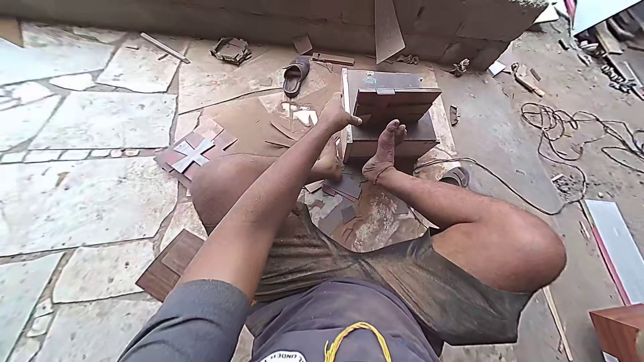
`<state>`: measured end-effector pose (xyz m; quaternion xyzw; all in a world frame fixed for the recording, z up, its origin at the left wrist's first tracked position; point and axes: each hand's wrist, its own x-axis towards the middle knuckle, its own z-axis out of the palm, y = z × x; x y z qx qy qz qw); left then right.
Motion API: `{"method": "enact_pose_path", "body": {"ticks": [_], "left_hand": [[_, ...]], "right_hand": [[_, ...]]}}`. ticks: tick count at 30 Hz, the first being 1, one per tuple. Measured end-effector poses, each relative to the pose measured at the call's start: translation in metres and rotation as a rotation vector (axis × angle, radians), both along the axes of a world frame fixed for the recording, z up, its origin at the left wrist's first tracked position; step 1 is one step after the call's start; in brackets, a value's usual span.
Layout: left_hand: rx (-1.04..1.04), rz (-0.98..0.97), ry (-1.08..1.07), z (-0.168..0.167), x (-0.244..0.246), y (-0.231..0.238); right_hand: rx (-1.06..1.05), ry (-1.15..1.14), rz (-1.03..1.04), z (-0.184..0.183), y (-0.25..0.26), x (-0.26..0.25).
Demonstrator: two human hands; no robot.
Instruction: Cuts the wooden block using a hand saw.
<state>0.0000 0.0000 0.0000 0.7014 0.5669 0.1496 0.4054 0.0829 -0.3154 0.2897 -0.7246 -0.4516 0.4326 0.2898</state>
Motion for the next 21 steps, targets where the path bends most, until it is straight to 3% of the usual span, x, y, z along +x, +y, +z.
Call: {"method": "enact_pose_path", "body": {"ticks": [2,4,7,12,15,18,21], "left_hand": [[0.037,0.093,-0.106,-0.026,0.012,0.009],[0.108,0.11,-0.169,-0.054,0.024,0.019],[0.149,0.084,-0.239,-0.075,0.042,0.029],[0.15,-0.059,-0.402,-0.066,0.053,0.045],[0.139,-0.109,-0.601,-0.074,0.057,0.051],[0.146,-0.113,-0.74,-0.078,0.06,0.048],[0.148,-0.117,-0.848,-0.087,0.057,0.043]], "right_hand": [[0.297,0.36,-0.106,-0.027,-0.004,0.027],[0.462,0.542,-0.19,-0.046,-0.004,0.04],[0.622,0.641,-0.206,-0.075,-0.01,0.055],[1.035,0.64,-0.041,-0.166,-0.041,0.081],[0.996,0.516,-0.21,-0.218,-0.022,0.059],[0.837,0.414,-0.393,-0.242,-0.005,0.048],[0.702,0.321,-0.416,-0.244,0.009,0.038]]}}
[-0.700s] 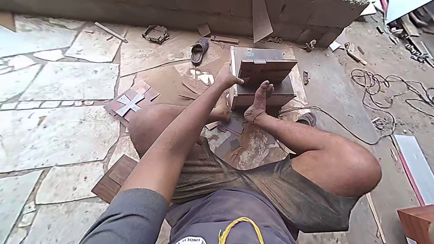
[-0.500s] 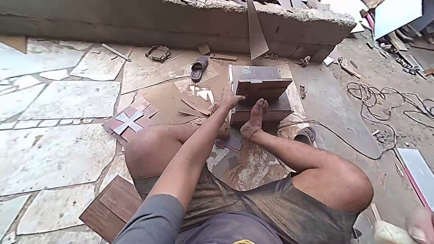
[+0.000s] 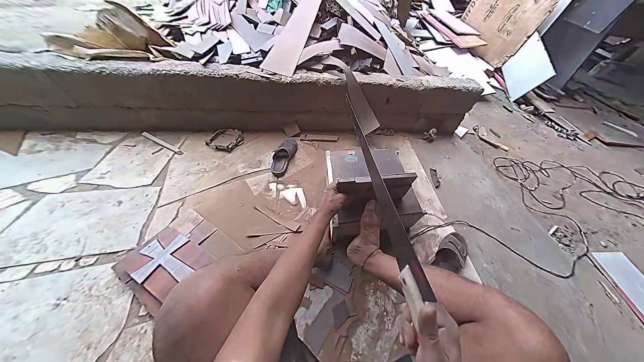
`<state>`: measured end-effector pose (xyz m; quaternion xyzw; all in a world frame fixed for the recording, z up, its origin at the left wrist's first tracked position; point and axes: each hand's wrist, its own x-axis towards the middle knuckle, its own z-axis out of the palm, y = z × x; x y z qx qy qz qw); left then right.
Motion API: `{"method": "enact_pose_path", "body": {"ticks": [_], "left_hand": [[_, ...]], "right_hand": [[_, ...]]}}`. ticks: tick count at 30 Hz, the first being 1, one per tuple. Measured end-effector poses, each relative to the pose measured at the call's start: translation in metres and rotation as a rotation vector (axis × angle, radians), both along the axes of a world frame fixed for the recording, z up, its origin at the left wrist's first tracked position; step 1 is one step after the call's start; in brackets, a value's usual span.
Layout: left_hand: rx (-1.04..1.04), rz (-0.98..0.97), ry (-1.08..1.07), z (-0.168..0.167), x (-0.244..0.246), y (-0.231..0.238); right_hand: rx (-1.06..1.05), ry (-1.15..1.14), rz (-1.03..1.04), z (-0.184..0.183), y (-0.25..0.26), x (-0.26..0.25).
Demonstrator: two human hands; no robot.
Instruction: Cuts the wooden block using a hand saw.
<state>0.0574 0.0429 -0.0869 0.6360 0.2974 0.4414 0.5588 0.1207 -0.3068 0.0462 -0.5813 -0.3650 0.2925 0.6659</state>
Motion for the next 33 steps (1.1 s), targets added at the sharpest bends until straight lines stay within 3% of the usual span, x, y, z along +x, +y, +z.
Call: {"method": "enact_pose_path", "body": {"ticks": [7,16,20,28,33], "left_hand": [[0.006,0.013,0.047,0.002,-0.008,-0.009],[-0.023,0.06,0.276,0.012,-0.01,-0.012],[-0.035,0.05,0.236,0.01,-0.008,-0.008],[-0.039,0.023,0.124,0.005,-0.006,-0.004],[-0.059,0.042,0.17,0.006,-0.006,0.0]], "right_hand": [[-0.347,-0.204,-0.103,0.013,0.001,-0.026],[-0.353,-0.229,-0.045,0.023,-0.002,-0.032],[-0.345,-0.321,-0.057,0.015,0.004,-0.025],[-0.349,-0.277,-0.05,0.007,0.026,-0.023],[-0.383,-0.287,-0.075,0.001,0.045,-0.025]]}}
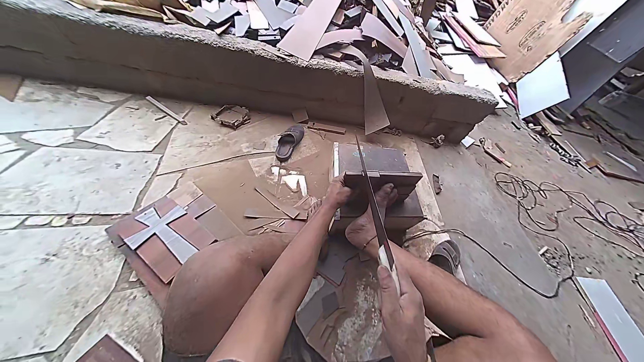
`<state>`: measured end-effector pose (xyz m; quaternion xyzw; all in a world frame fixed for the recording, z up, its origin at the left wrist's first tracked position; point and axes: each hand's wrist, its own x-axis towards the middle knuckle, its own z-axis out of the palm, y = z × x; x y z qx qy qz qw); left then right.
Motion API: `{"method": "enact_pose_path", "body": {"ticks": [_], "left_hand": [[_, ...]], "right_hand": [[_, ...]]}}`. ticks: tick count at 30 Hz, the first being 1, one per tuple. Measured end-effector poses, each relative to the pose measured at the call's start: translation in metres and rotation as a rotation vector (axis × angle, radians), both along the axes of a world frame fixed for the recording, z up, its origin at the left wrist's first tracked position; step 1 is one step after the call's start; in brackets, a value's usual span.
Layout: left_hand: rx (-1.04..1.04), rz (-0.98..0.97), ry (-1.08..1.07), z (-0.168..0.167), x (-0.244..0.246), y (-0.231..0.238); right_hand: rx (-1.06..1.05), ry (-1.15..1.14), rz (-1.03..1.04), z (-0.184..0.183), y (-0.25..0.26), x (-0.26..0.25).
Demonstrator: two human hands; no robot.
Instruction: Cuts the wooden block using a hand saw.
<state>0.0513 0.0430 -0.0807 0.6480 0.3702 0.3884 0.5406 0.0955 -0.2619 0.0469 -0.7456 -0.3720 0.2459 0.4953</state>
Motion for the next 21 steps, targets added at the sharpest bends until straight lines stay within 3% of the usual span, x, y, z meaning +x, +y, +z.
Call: {"method": "enact_pose_path", "body": {"ticks": [6,12,16,21], "left_hand": [[0.006,0.0,0.011,0.001,0.0,0.0],[-0.008,0.029,0.104,0.001,0.002,0.002],[-0.009,0.024,0.162,0.004,0.002,0.003],[-0.024,0.045,0.177,0.006,0.002,0.002]], "right_hand": [[-0.017,0.06,0.021,-0.007,0.017,0.008],[-0.047,-0.19,-0.019,-0.013,0.033,0.005],[-0.048,-0.108,-0.029,-0.023,0.052,0.017],[-0.119,-0.239,-0.035,-0.031,0.078,0.018]]}}
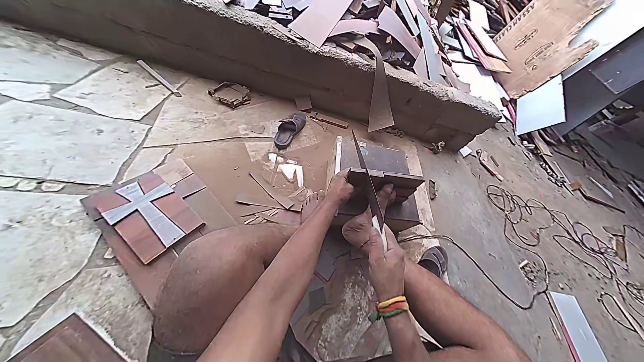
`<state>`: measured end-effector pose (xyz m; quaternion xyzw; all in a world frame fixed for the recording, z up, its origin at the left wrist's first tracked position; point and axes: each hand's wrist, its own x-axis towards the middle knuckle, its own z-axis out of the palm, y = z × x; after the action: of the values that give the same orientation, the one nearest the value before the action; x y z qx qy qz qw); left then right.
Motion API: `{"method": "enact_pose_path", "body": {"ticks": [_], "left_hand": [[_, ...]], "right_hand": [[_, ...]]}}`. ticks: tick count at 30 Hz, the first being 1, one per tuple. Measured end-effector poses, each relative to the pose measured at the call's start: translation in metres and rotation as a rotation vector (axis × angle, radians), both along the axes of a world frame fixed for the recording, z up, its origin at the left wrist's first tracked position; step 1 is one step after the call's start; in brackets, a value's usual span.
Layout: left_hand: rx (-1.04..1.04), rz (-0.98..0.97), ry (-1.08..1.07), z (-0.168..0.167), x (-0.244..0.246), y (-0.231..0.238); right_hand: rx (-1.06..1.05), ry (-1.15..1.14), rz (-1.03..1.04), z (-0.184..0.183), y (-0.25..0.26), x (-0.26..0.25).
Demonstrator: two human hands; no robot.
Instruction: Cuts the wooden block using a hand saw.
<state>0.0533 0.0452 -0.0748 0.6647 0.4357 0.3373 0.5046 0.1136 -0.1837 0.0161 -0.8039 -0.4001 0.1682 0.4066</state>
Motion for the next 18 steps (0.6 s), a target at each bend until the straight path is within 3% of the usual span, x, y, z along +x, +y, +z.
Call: {"method": "enact_pose_path", "body": {"ticks": [9,18], "left_hand": [[-0.027,0.011,0.119,0.004,0.0,0.0],[0.052,0.236,0.138,0.011,0.013,-0.038]], "right_hand": [[-0.046,0.016,0.046,0.012,-0.011,0.0],[-0.092,0.0,0.053,0.01,-0.009,0.009]]}}
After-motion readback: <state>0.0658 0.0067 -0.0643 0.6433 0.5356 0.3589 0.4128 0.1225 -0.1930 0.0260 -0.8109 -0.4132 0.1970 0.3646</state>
